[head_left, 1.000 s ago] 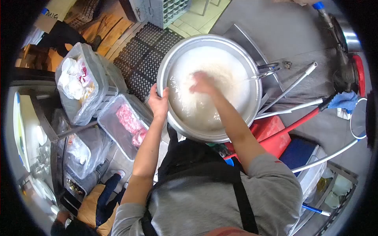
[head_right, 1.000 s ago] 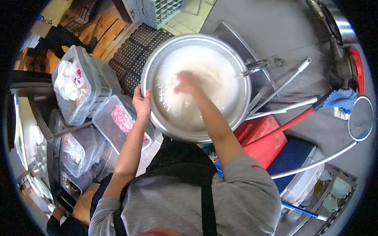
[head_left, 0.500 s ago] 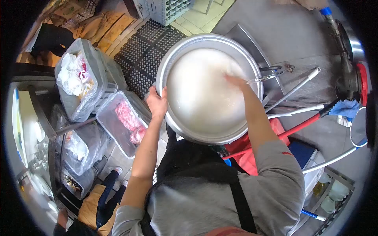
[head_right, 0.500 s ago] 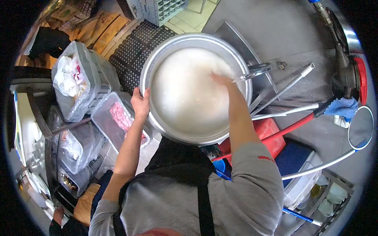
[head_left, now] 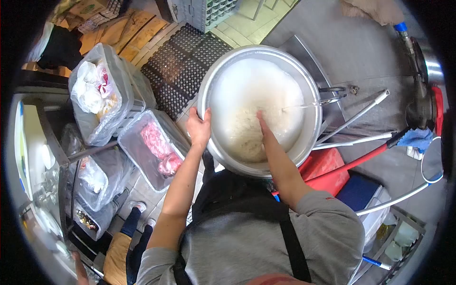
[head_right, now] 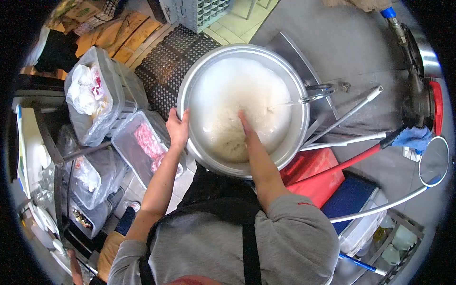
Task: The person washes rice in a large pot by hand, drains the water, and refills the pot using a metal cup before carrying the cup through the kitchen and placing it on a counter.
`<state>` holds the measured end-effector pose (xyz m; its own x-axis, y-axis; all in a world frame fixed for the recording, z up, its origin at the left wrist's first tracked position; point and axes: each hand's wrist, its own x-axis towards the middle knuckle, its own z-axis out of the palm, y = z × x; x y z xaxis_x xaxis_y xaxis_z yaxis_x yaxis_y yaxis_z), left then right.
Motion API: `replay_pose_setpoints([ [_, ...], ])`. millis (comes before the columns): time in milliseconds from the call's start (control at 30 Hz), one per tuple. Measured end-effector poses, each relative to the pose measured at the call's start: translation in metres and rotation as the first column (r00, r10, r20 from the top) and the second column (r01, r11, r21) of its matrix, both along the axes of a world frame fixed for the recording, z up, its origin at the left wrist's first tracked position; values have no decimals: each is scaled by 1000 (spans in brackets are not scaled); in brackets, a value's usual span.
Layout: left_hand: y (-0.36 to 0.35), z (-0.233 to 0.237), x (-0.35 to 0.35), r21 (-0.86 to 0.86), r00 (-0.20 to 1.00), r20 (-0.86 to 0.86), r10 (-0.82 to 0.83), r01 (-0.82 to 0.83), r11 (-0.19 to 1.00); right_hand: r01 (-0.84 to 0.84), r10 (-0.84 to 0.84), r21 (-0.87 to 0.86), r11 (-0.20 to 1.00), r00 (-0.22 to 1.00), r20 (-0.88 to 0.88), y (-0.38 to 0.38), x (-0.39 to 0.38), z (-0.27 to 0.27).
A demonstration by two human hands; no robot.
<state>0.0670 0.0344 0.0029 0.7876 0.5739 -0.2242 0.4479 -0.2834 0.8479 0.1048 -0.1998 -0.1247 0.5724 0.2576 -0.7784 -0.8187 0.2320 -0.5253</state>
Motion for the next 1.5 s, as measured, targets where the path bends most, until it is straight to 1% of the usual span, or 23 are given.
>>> replay_pose_setpoints([
  [33, 1, 1, -1, -14, 1000, -30, -5, 5, 1000, -91, 95, -34, 995, 982, 164, 10, 6, 0],
  [100, 1, -6, -2, -13, 1000, -25, 2, -2, 1000, -236, 273, -138, 962, 845, 460, 33, 18, 3],
  [133, 1, -9, -1, -13, 1000, -18, 3, -3, 1000, -330, 528, -458, 825, 739, 418, 54, 21, 22],
  [167, 0, -10, -1, -1, 1000, -8, 2, -2, 1000, -363, 738, -726, 584, 610, 288, 79, 26, 52],
  [200, 1, -11, -1, 11, 1000, 5, 2, -2, 1000, -331, 875, -904, 271, 475, 88, 94, 32, 67],
  [233, 1, -12, -1, 24, 1000, 16, 4, -4, 1000, -333, 947, -932, 141, 320, 29, 97, 39, 65],
  [300, 1, -13, -2, 41, 1000, 25, 6, -7, 999, -273, 993, -955, -118, -8, -120, 102, 58, 53],
  [333, 0, -14, -2, 48, 1000, 28, 6, -7, 999, -176, 990, -974, -144, -18, -143, 103, 69, 47],
  [433, 0, -16, -3, 135, 999, -41, -12, 17, 991, -122, 801, -812, -571, -303, -517, 101, 123, 59],
  [500, -1, -11, -3, 154, 999, -36, -8, 14, 988, -89, 740, -735, -673, -108, -664, 95, 149, 69],
  [567, -4, -8, -3, 185, 1000, -12, 9, -6, 983, -179, 821, -824, -537, 112, -560, 63, 164, 77],
  [667, -1, -18, -4, 232, 1000, -2, -17, 17, 972, -406, 783, -862, -303, 409, -468, 15, 170, 75],
  [700, 0, -23, -3, 244, 999, 29, -17, 9, 970, -451, 780, -863, -229, 445, -440, -5, 170, 69],
  [767, 0, -31, -4, 267, 996, 89, -21, -4, 964, -525, 760, -848, -68, 523, -385, -47, 164, 31],
  [800, 1, -32, -5, 286, 995, 93, -28, 1, 958, -521, 792, -854, -16, 514, -329, -76, 164, -13],
  [900, -1, -25, -4, 226, 998, 65, -17, 1, 974, -596, 776, -802, 42, 525, -350, -104, 132, 4],
  [967, 0, -24, -4, 227, 999, 38, -26, 17, 974, -547, 683, -727, 414, 715, -149, -117, 86, 15],
  [1067, 1, -25, -3, 179, 999, 44, -20, 12, 984, -355, 376, -586, 728, 922, -92, -111, 30, 14],
  [1133, -1, -27, -2, 163, 997, 77, -17, 4, 987, -168, 154, -440, 882, 986, -67, -94, 6, 12],
  [1233, 0, -29, -3, 175, 993, 114, -24, 3, 985, 113, -126, -161, 980, 990, -71, -60, -19, 5],
  [1333, 1, -26, -3, 174, 996, 82, -30, 15, 985, 318, -310, 85, 944, 946, -95, -24, -33, -6],
  [1433, 1, -29, -4, 174, 998, 47, -29, 21, 984, 383, -382, 236, 893, 923, -51, 2, -16, -16],
  [1500, 0, -21, -3, 149, 999, 23, -24, 21, 989, 299, -318, 253, 920, 947, 38, 8, 13, -22],
])
